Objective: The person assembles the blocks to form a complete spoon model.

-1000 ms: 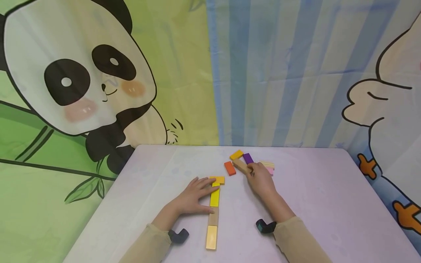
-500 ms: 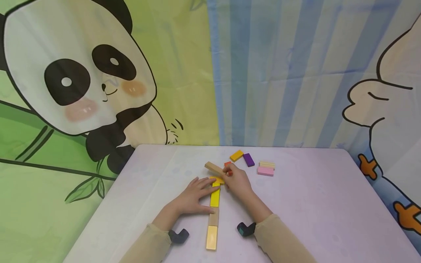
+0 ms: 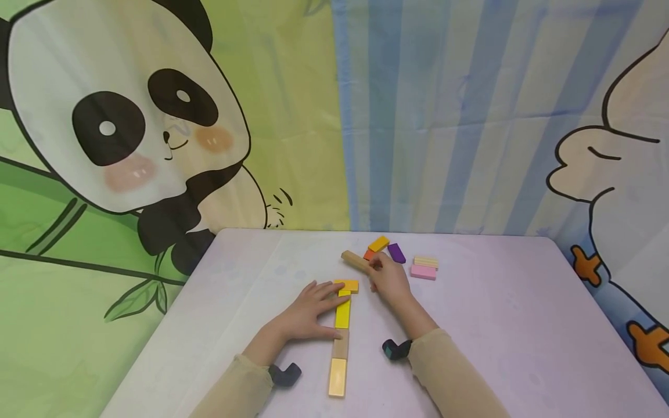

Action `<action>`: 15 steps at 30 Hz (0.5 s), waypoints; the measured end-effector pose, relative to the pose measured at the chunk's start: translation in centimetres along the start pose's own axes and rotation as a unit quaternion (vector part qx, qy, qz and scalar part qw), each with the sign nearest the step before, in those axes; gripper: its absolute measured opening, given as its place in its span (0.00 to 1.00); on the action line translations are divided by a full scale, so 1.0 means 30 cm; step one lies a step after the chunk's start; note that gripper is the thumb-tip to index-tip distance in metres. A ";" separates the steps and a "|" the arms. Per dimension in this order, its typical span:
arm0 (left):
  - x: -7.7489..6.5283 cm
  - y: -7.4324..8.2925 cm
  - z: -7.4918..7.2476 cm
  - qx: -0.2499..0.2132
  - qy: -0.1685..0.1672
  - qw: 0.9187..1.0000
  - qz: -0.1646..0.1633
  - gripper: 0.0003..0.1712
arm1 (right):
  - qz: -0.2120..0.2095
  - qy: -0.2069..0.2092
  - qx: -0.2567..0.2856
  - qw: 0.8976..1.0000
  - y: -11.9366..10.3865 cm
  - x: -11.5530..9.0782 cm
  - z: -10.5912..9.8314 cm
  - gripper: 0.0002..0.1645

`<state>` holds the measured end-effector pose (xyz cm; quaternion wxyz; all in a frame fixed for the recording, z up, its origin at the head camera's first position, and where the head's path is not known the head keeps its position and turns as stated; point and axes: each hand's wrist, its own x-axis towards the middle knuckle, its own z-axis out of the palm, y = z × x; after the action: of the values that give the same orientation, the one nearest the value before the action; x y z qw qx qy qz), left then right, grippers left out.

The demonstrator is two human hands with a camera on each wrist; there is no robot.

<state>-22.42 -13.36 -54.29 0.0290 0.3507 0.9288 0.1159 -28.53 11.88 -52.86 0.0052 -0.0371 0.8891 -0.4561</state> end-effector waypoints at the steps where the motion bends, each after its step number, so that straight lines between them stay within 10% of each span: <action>1: 0.000 0.000 0.000 0.000 0.000 1.000 0.000 0.51 | -0.004 -0.001 -0.004 1.000 0.007 0.004 -0.004 0.11; 15: 0.005 -0.005 0.009 -0.001 0.000 1.000 0.004 0.52 | -0.093 -0.044 -0.119 0.988 0.013 -0.018 0.003 0.14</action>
<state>-22.59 -13.33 -54.59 0.0290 0.3540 0.9274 0.1173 -27.99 12.08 -53.23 -0.0027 -0.1404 0.9286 -0.3435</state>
